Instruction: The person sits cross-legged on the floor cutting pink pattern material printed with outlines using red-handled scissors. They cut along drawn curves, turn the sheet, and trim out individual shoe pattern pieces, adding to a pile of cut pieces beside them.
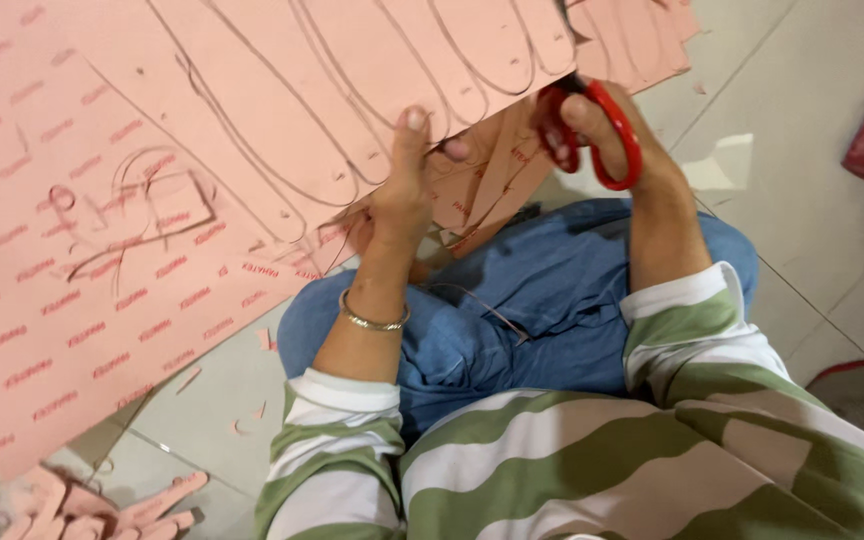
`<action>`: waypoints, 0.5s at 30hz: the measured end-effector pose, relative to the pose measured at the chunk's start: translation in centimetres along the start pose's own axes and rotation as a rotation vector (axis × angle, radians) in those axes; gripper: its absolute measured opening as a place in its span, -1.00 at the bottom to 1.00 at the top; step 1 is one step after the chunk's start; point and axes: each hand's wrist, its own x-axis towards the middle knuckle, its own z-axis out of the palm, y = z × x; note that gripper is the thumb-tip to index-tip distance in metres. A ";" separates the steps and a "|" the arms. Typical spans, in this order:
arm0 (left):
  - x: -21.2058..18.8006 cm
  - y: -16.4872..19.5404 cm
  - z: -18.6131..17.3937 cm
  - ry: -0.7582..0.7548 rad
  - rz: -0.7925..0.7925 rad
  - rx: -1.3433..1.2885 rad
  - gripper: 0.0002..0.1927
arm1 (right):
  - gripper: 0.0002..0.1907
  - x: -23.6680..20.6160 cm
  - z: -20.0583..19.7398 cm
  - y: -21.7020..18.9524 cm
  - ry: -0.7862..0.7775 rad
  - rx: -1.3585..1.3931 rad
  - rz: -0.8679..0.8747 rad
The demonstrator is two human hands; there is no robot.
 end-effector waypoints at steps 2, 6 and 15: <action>0.0 0.2 0.1 -0.027 -0.040 -0.023 -0.64 | -0.40 0.0 0.0 -0.2 0.007 -0.054 -0.007; 0.1 0.1 -0.3 0.000 -0.046 0.037 -0.63 | -0.45 0.5 0.6 -0.1 -0.008 0.020 0.014; 1.1 -0.4 -2.1 -0.078 -0.063 -0.129 -0.66 | -0.33 1.1 0.2 0.6 -0.053 -0.289 -0.060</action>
